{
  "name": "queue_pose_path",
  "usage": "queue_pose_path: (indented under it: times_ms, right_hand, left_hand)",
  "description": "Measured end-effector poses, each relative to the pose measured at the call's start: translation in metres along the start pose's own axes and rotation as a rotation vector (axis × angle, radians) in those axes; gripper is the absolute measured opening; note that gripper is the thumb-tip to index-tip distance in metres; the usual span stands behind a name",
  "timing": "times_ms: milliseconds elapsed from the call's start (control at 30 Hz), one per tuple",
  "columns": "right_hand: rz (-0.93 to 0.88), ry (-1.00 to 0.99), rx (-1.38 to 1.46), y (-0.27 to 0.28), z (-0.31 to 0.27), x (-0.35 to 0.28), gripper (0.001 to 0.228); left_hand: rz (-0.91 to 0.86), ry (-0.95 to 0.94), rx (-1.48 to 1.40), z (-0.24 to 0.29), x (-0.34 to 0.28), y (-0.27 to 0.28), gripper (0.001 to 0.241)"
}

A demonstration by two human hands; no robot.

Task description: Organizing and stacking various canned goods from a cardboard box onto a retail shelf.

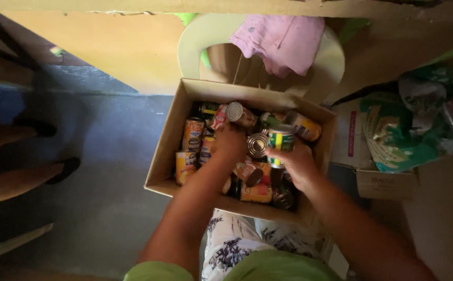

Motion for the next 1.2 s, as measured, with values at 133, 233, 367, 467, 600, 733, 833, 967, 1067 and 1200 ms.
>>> queue_pose_path:
  times_ms: [133,233,367,467,600,733,833,967,1067,1200]
  right_hand:
    - [-0.073,0.021,0.081,0.0,0.021,0.001,0.038]
    - [-0.057,-0.009,0.128,0.003,0.031,0.001,0.036]
    - [-0.078,0.008,0.113,0.004,0.032,0.0,0.041]
    - [-0.059,-0.035,0.1,0.006,0.032,0.002,0.043]
    - [-0.055,-0.071,0.198,0.009,0.027,-0.003,0.045]
    - [0.005,-0.157,0.268,0.029,0.031,0.005,0.045]
    - [-0.217,-0.022,0.476,0.033,0.024,0.012,0.04]
    - [-0.329,-0.076,0.682,0.015,-0.007,0.0,0.047]
    - [-0.296,-0.038,0.579,0.008,-0.029,0.002,0.051]
    - [-0.168,0.044,0.389,-0.008,-0.064,0.001,0.056]
  left_hand:
    - [0.006,-0.021,-0.026,0.007,0.005,0.0,0.034]
    - [0.01,-0.031,-0.054,0.009,0.013,-0.006,0.035]
    - [0.016,-0.059,-0.098,0.02,0.027,-0.025,0.039]
    - [0.009,-0.059,-0.13,0.023,0.026,-0.044,0.044]
    - [0.012,-0.05,-0.164,0.021,0.022,-0.055,0.051]
    - [0.038,-0.03,-0.174,-0.014,-0.009,0.004,0.056]
    - [0.095,-0.014,-0.43,-0.038,-0.035,0.038,0.082]
    - [0.208,0.068,-1.177,-0.049,-0.051,0.045,0.064]
    - [0.166,0.076,-1.701,-0.055,-0.055,0.063,0.056]
    - [0.014,0.017,-2.244,-0.055,-0.078,0.137,0.041]
Point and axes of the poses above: each hand's wrist, its own x-axis towards the middle knuckle, its own y-axis out of the back of the hand, z = x × y, the point moved 5 cm from there along x, towards the middle knuckle, and after that the axes turned 14 degrees about x, right-handed, at the moved point
